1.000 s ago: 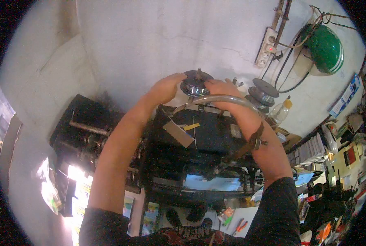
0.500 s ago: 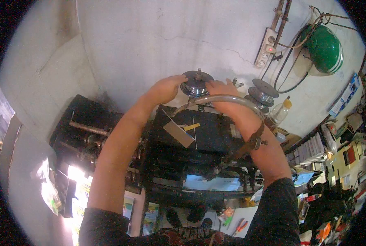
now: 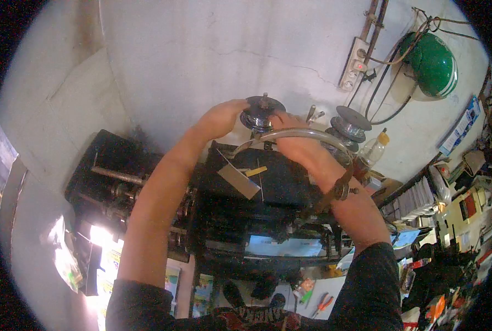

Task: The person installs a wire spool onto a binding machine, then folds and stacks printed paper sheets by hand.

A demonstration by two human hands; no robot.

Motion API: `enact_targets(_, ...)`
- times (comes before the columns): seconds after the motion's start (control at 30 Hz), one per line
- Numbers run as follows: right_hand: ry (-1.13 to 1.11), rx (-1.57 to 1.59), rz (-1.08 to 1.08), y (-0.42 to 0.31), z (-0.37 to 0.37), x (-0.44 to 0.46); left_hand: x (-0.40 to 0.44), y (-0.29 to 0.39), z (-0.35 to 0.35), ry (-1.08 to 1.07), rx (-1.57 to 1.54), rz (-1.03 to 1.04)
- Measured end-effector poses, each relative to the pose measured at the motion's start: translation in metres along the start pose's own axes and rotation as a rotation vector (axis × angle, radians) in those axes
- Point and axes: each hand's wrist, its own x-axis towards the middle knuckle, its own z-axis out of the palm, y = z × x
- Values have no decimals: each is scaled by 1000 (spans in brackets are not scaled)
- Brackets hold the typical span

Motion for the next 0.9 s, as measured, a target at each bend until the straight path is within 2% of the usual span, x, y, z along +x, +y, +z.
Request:
enact_targets(0.27, 26, 100, -37, 10, -23, -5, 4, 1, 3, 87, 11, 72)
enact_targets(0.37, 46, 82, -60, 13, -33, -14, 6, 4, -1, -8, 17, 44)
enact_targets(0.43, 68, 73, -55, 15, -38, -18, 7, 6, -1, -36, -124, -27)
enact_targets(0.57, 68, 137, 37, 16, -42, -9, 14, 12, -11, -28, -7, 62)
enact_targets(0.77, -99, 78, 155, 29, -27, 47, 43, 10, -10, -44, -78, -73)
enact_targets(0.9, -198, 65, 153, 43, -14, 67, 63, 25, -13, -226, -24, -218)
